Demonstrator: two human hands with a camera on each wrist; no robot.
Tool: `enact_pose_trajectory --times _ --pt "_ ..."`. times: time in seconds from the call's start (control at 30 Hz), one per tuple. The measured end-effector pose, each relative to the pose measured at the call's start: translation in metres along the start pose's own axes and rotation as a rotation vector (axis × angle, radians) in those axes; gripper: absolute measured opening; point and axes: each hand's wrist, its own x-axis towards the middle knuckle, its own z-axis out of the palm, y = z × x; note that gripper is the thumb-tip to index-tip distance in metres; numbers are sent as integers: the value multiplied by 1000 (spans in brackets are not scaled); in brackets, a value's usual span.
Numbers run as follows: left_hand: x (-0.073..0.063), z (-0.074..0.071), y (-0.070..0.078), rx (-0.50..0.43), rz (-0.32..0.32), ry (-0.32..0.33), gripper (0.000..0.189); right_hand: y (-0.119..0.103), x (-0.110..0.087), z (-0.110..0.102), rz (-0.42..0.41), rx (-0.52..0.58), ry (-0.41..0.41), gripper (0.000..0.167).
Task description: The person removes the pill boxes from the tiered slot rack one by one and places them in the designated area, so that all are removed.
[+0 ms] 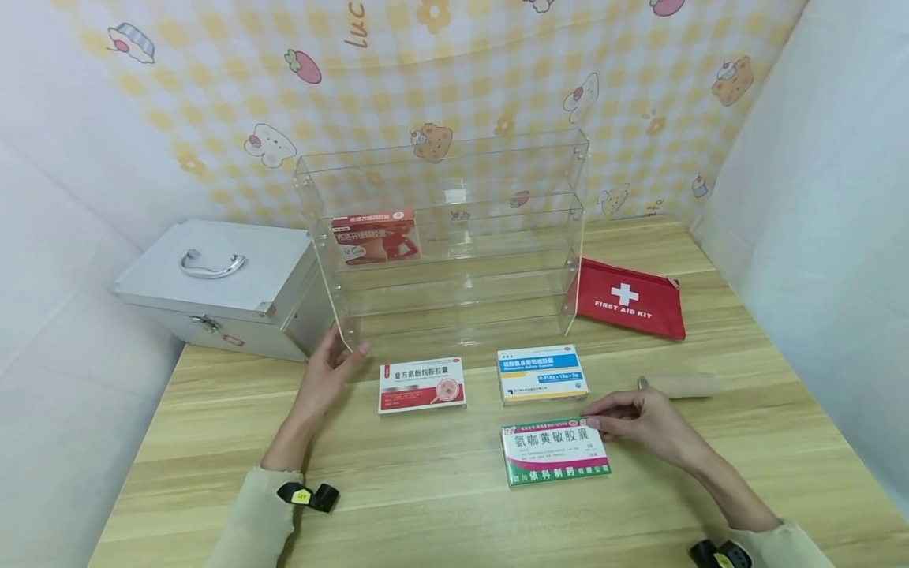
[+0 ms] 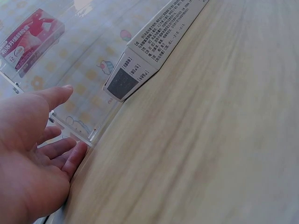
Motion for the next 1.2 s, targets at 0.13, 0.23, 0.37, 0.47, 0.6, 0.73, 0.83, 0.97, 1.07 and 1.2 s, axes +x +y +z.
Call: enact_pose_trajectory --times 0.13,0.23,0.37,0.47,0.6,0.73,0.83,0.97,1.07,1.2 --pt "0 0 0 0 -2 3 69 -2 0 0 -8 -1 4 22" --pt "0 0 0 -1 4 -1 69 -5 -3 -1 -18 -35 21 23" --pt "0 0 1 -7 8 -4 69 -14 -7 -5 -17 -135 64 23" --pt "0 0 1 -6 3 2 68 -26 -4 -12 -70 -174 96 21" --pt "0 -1 0 -9 1 -2 69 -50 11 -22 -181 -175 136 26" --pt "-2 -1 2 -27 0 -15 69 -85 40 -33 -271 -199 191 31" --pt "-3 -1 0 -49 -8 -12 69 -115 69 -39 -342 -206 218 31" --pt "-2 0 -4 -71 3 -6 68 -158 108 -41 -351 -169 197 29" --pt "-2 1 -3 -76 22 -7 69 -188 136 -37 -364 -129 170 27" --pt "-1 0 -4 -70 29 -3 70 -218 173 -27 -443 -84 138 25"
